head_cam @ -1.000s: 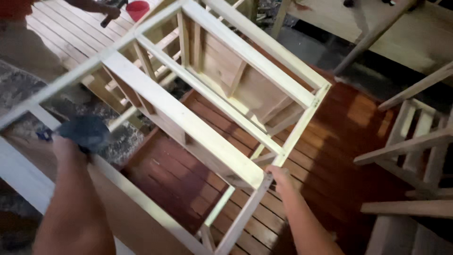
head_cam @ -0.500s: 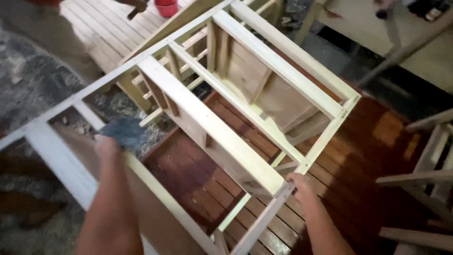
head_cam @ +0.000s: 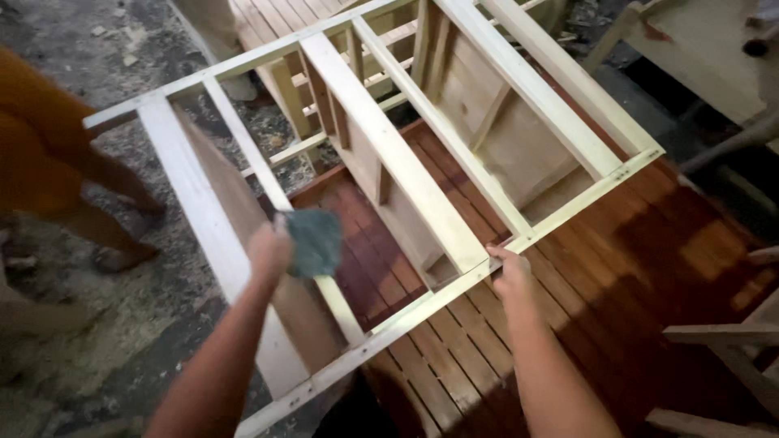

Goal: The person sands the wooden rails and frame of an unfinished furniture cabinet, using a sanding block and sandpaper by hand. They steady the frame with one hand while rubbing the sanding block along the horizontal rails, working across different rails and sides of the frame.

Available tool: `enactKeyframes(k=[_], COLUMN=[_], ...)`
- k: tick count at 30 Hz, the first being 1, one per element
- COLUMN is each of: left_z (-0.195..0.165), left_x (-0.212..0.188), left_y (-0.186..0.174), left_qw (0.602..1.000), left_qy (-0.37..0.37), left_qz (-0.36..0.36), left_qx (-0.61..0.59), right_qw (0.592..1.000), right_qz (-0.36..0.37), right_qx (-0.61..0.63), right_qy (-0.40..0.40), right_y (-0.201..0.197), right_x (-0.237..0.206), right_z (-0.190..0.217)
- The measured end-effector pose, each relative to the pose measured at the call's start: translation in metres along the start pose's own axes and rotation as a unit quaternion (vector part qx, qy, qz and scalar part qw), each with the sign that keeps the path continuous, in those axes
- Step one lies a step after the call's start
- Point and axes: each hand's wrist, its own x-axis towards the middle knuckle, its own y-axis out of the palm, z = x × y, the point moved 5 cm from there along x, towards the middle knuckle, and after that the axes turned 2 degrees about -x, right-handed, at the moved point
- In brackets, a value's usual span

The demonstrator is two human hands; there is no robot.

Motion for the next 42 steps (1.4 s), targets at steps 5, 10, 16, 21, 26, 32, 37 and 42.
enactKeyframes(k=[5,10,16,21,26,32,37,42], left_z=[-0.011,-0.038,-0.045,-0.037,-0.038,-0.072,-0.106,-0.116], left_x=[-0.120,-0.143,-0.127,-0.119,-0.148,-0.223,-0.276,-0.317], left_y=[0.041,0.043,0.052,0.059,0.066,0.100,0.109,0.129], left_qw=[0.985,0.977,0.981,0.990,0.993,0.989,0.980,0.966], left_qy=[-0.044,-0.125,-0.098,-0.071,-0.078,-0.092,-0.092,-0.157], left_qz=[0.158,0.089,-0.019,-0.039,0.017,0.055,0.058,0.103], left_qx=[0.052,-0.151,-0.164,-0.115,-0.089,-0.102,-0.165,-0.179], right_qw=[1.000,0.999,1.000,0.999,0.996,0.998,0.994,0.992], right_qz=[-0.009,-0.046,-0.021,0.028,-0.056,-0.009,0.002,-0.041], right_qx=[0.005,0.002,-0.001,-0.003,0.050,0.021,-0.110,-0.101], right_qy=[-0.013,-0.014,-0.018,-0.027,0.057,0.065,0.002,0.067], right_y=[0.004,0.001,-0.004,-0.005,-0.044,-0.088,-0.123,-0.163], right_x=[-0.012,-0.016,-0.007,-0.002,-0.019,-0.031,-0.025,-0.044], right_z=[-0.001,-0.002,-0.008,-0.007,-0.004,0.043,0.096,0.120])
